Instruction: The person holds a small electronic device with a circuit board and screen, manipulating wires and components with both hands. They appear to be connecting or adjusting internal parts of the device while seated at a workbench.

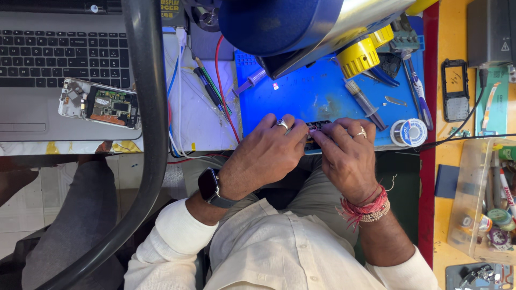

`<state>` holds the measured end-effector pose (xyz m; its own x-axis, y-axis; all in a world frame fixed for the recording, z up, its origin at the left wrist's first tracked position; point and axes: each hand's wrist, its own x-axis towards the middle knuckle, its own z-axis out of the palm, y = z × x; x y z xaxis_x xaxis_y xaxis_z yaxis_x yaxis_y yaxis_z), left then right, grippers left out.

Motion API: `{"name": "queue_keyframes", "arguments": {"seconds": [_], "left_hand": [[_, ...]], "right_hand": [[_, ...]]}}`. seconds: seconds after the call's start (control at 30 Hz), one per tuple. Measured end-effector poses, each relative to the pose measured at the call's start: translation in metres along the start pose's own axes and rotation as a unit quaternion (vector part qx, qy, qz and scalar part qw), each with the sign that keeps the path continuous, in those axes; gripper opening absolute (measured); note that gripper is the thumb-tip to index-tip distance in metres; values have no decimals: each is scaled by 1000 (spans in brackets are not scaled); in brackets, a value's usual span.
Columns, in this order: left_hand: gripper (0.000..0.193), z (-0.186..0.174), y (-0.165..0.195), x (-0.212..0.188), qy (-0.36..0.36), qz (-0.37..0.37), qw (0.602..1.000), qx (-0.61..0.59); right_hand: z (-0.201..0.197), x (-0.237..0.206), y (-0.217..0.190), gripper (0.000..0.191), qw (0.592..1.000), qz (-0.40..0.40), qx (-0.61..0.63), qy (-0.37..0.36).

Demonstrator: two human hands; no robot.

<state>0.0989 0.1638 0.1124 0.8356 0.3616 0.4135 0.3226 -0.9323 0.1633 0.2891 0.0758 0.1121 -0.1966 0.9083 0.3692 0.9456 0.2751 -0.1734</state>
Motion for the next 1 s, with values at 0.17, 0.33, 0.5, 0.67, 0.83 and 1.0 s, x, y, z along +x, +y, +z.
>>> {"name": "queue_keyframes", "arguments": {"seconds": [0.17, 0.33, 0.5, 0.67, 0.83, 1.0], "left_hand": [[14, -2, 1, -1, -6, -2, 1000, -12], [14, -2, -1, -2, 2, -4, 1000, -9], [14, -3, -1, -1, 4, -5, 1000, -13], [14, -4, -1, -2, 0, -3, 1000, -13], [14, -2, -2, -2, 1, -3, 1000, -13], [20, -6, -2, -2, 7, -24, 999, -28]], "right_hand": [[-1, 0, 0, 40, 1000, -13, -3, 21], [4, -2, -1, 42, 999, -8, -1, 31], [5, -3, 0, 40, 999, -3, -1, 34], [5, 0, -1, 39, 1000, 2, 5, 29], [0, 5, -4, 35, 1000, 4, 3, 16], [-7, 7, -1, 39, 1000, -13, 0, -3]]}}
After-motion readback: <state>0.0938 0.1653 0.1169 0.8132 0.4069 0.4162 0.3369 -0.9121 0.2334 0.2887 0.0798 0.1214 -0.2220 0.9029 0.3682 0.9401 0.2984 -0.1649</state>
